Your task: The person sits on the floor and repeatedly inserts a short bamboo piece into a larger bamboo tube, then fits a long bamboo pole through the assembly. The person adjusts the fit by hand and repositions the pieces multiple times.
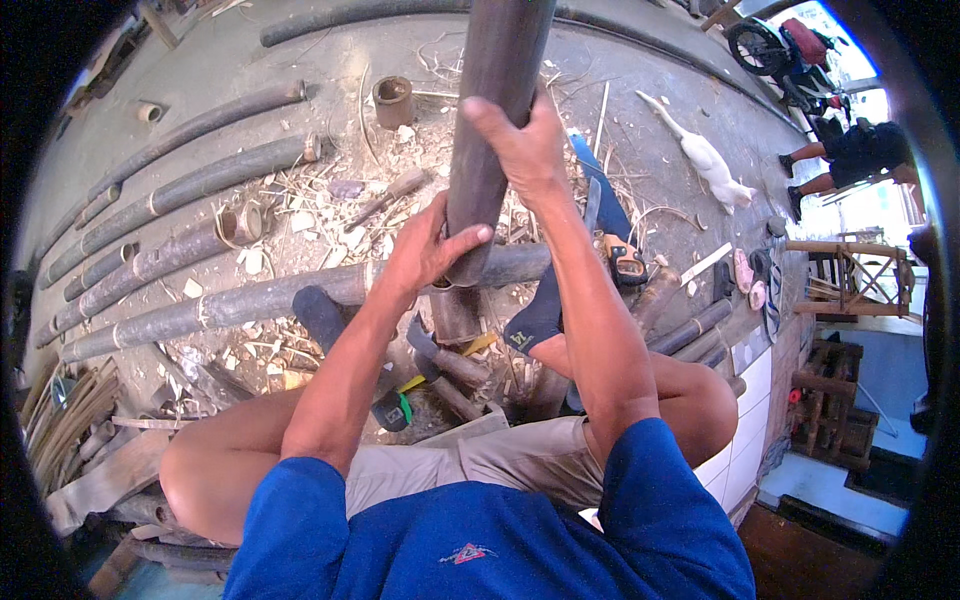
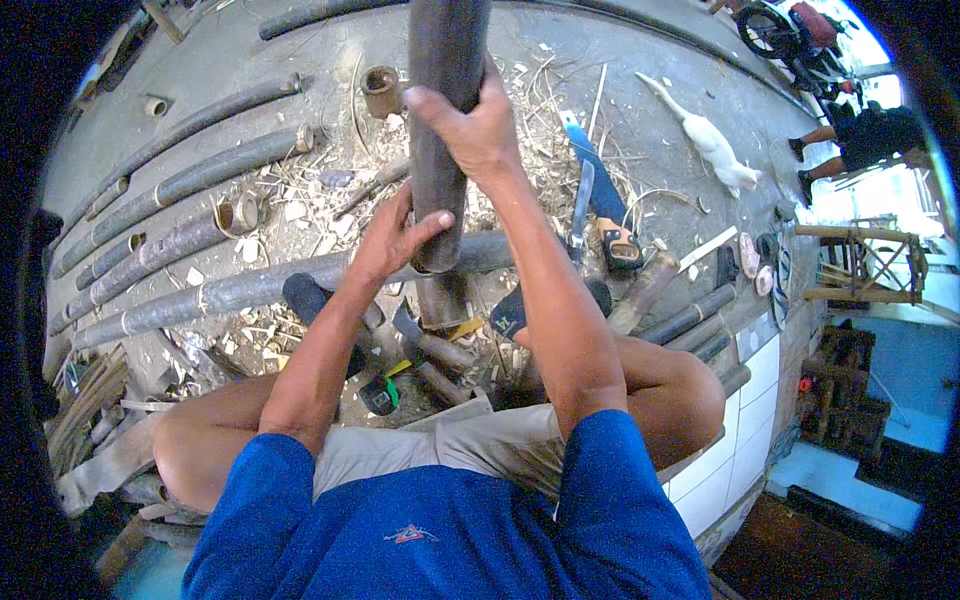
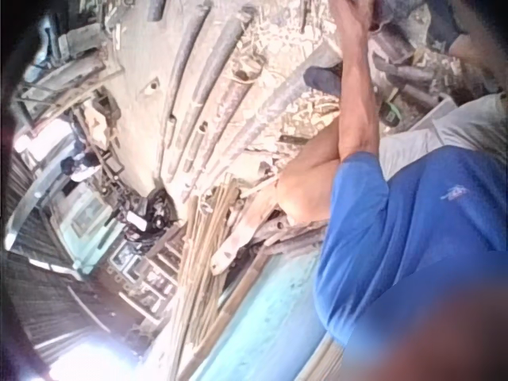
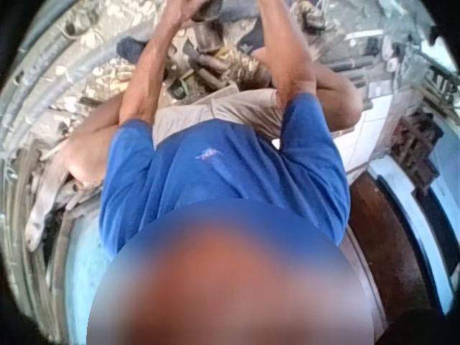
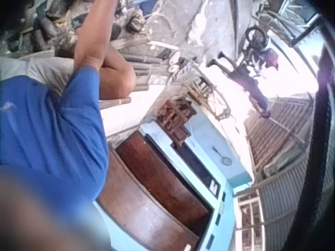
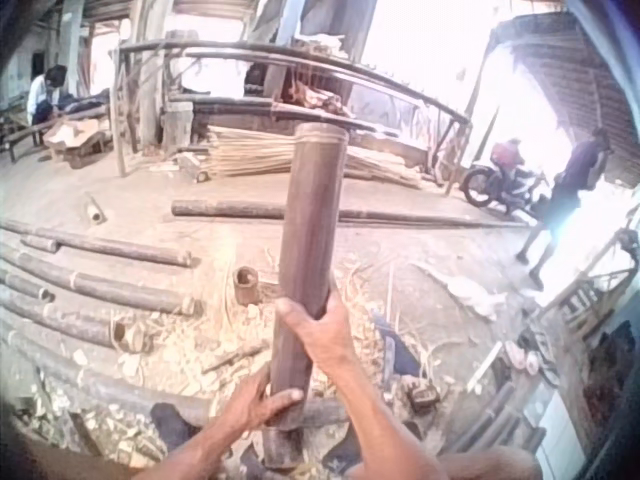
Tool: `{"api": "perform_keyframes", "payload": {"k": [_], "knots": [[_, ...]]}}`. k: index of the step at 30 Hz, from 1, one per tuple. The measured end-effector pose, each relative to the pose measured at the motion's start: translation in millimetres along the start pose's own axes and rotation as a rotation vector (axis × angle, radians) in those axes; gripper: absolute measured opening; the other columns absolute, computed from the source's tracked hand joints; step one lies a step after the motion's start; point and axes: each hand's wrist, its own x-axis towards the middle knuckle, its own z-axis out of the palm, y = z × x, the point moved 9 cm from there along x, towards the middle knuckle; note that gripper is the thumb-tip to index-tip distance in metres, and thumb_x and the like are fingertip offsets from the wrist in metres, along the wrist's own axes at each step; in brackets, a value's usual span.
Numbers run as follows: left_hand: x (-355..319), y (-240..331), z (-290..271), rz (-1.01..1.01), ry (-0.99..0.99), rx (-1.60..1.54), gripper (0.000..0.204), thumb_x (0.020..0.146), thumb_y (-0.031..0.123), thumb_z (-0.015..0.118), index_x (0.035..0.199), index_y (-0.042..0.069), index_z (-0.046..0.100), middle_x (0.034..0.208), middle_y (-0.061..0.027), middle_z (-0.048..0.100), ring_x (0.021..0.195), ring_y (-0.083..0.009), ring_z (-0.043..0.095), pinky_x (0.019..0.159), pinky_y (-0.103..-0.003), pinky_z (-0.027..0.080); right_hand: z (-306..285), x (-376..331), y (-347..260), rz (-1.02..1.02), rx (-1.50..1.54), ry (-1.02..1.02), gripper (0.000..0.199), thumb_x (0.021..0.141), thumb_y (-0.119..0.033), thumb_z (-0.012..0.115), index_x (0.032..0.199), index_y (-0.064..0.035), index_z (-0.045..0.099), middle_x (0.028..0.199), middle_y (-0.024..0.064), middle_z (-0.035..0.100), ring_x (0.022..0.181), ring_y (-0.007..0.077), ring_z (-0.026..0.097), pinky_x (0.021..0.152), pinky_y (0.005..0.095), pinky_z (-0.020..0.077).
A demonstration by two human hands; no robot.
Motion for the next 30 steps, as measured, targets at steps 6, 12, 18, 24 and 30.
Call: {"api": "perform_keyframes", "payload": {"k": [6, 12, 18, 24, 30], "knots": [[-19, -88, -42, -0.359, -0.029, 0.451, 0.085, 0.086, 0.071, 0.066, 0.137, 0.003, 0.063, 0.130, -0.0221, 0.068, 0.125, -0.0405, 0.061, 0.106, -0.049, 0.046, -62, 9, 124, 0.416, 0.188, 0.259, 0.054, 0.089, -0.041, 0.082, 0.117, 0.0018, 0.065, 0.093, 0.0075, 0.070, 0.076, 0.0197, 0.067, 0.069, 0.0366, 0.0574], [-52, -122, -23, -0.151, -0.111, 0.891, 0.093, 0.060, 0.078, 0.079, 0.130, 0.017, 0.070, 0.123, -0.0101, 0.071, 0.123, -0.0305, 0.062, 0.106, -0.047, 0.044, -100, -13, 248, 0.818, 0.171, 0.432, 0.061, 0.089, -0.040, 0.081, 0.125, 0.0049, 0.063, 0.096, 0.0134, 0.069, 0.082, 0.0252, 0.068, 0.078, 0.0448, 0.0578], [-50, -114, -27, -0.089, -0.018, 0.901, 0.090, 0.056, 0.080, 0.078, 0.117, 0.014, 0.075, 0.112, -0.0050, 0.071, 0.113, -0.0249, 0.062, 0.098, -0.041, 0.045, -97, -4, 322, 0.955, 0.245, 0.464, 0.070, 0.088, -0.035, 0.082, 0.134, 0.0088, 0.052, 0.115, 0.0210, 0.067, 0.089, 0.0334, 0.071, 0.080, 0.0559, 0.0594], [-53, -115, -27, -0.038, 0.041, 0.894, 0.087, 0.056, 0.079, 0.079, 0.113, 0.013, 0.076, 0.109, -0.0043, 0.071, 0.107, -0.0234, 0.062, 0.093, -0.040, 0.045, -85, -2, 342, 0.929, 0.162, 0.489, 0.054, 0.099, -0.030, 0.068, 0.138, 0.0029, 0.052, 0.127, 0.0237, 0.062, 0.103, 0.0366, 0.068, 0.089, 0.0518, 0.0594], [-53, -114, -28, -0.061, 0.030, 0.887, 0.086, 0.057, 0.078, 0.079, 0.115, 0.014, 0.076, 0.110, -0.0050, 0.071, 0.110, -0.0237, 0.063, 0.095, -0.041, 0.044, -59, -86, 270, 0.833, 0.347, 0.355, 0.035, 0.103, -0.024, 0.061, 0.127, 0.0006, 0.055, 0.105, 0.0168, 0.070, 0.087, 0.0280, 0.073, 0.073, 0.0414, 0.0642]]}}
